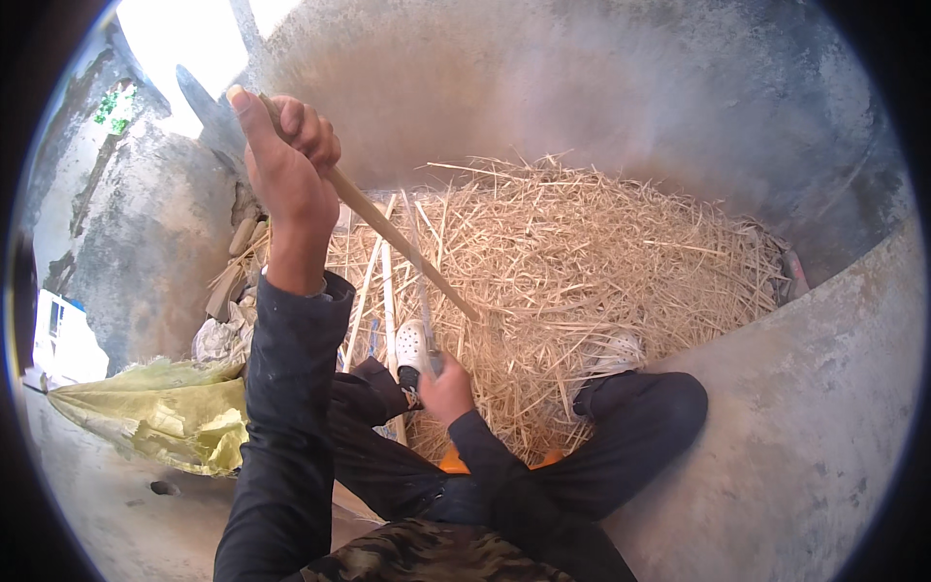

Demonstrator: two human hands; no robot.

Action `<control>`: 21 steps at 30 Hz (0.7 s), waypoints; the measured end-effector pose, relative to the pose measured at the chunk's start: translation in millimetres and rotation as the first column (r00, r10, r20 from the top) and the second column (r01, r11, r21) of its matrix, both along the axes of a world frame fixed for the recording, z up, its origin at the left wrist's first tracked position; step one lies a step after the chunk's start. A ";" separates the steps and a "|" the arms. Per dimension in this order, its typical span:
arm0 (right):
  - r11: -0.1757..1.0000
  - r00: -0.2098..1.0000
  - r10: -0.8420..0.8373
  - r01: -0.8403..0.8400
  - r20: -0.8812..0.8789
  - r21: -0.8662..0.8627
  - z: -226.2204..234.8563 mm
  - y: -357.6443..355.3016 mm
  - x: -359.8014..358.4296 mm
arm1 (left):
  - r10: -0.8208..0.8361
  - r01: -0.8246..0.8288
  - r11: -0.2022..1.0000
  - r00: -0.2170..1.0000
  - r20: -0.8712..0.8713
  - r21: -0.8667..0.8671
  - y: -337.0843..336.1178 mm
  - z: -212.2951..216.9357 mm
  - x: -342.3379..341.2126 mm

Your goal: The person sits on a straw-covered floor and uses a blue utility knife to peel the outer layer off long, thin wooden sticks. They hold the stick in one hand and scrape the blade along its length, occasionally rotating it to work on different sides.

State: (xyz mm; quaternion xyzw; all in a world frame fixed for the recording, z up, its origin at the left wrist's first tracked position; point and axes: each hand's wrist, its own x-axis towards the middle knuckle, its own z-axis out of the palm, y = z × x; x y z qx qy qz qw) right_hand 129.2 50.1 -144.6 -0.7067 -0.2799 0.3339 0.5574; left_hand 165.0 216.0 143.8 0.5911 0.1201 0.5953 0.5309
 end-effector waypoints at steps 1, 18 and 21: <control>0.995 0.999 -0.021 0.016 -0.047 -0.096 -38.5 -1.2 7.1 | -0.009 0.009 1.000 1.000 0.005 -0.001 -1.0 -1.5 4.2; 0.991 0.993 0.107 -0.111 -0.059 -0.071 -1.9 14.5 7.9 | 0.035 -0.033 0.999 0.998 0.053 -0.028 19.7 -7.2 -24.9; 0.997 0.990 0.075 -0.073 -0.120 0.019 20.9 12.8 -1.7 | 0.061 -0.057 0.997 0.996 0.065 -0.059 21.2 -7.6 -31.3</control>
